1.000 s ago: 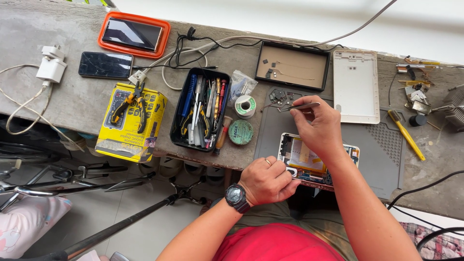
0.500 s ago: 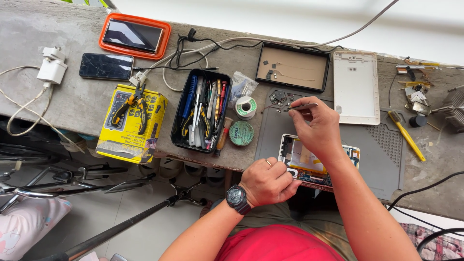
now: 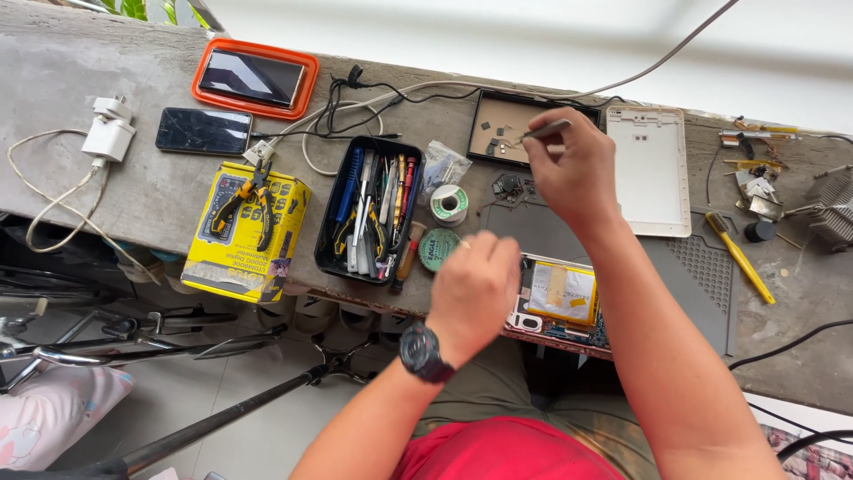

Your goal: Disassembling a smartphone to access and remove internal components like the battery and motherboard using precision tools.

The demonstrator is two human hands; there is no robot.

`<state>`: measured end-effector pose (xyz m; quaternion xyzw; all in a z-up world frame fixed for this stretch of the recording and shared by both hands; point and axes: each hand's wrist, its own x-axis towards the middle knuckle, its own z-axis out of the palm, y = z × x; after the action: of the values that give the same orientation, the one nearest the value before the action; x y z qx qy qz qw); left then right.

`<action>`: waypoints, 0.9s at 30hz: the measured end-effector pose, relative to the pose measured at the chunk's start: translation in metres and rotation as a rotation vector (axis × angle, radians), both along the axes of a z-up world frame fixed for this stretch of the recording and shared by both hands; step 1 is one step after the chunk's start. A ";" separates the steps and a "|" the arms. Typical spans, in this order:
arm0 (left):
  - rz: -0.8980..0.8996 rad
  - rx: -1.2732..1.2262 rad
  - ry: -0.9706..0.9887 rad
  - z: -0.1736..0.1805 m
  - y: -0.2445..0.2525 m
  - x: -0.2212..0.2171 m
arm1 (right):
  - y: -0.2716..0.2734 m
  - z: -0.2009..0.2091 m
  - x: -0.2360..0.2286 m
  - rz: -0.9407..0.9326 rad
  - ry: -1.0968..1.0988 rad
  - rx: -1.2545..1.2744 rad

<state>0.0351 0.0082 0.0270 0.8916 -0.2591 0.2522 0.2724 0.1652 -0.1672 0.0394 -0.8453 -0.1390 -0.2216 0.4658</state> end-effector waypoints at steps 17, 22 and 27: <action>0.200 0.314 0.016 -0.043 -0.043 0.064 | -0.006 -0.011 0.019 0.089 0.240 0.282; 0.189 0.343 -0.030 -0.047 -0.044 0.067 | -0.001 0.009 0.012 0.120 0.245 0.333; 0.225 0.354 -0.106 -0.052 -0.046 0.075 | -0.010 0.032 -0.012 0.114 0.221 0.370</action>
<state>0.1102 -0.0383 -0.0254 0.9343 -0.2121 0.2783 0.0677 0.1536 -0.1771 0.0719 -0.7554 -0.0920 -0.1227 0.6370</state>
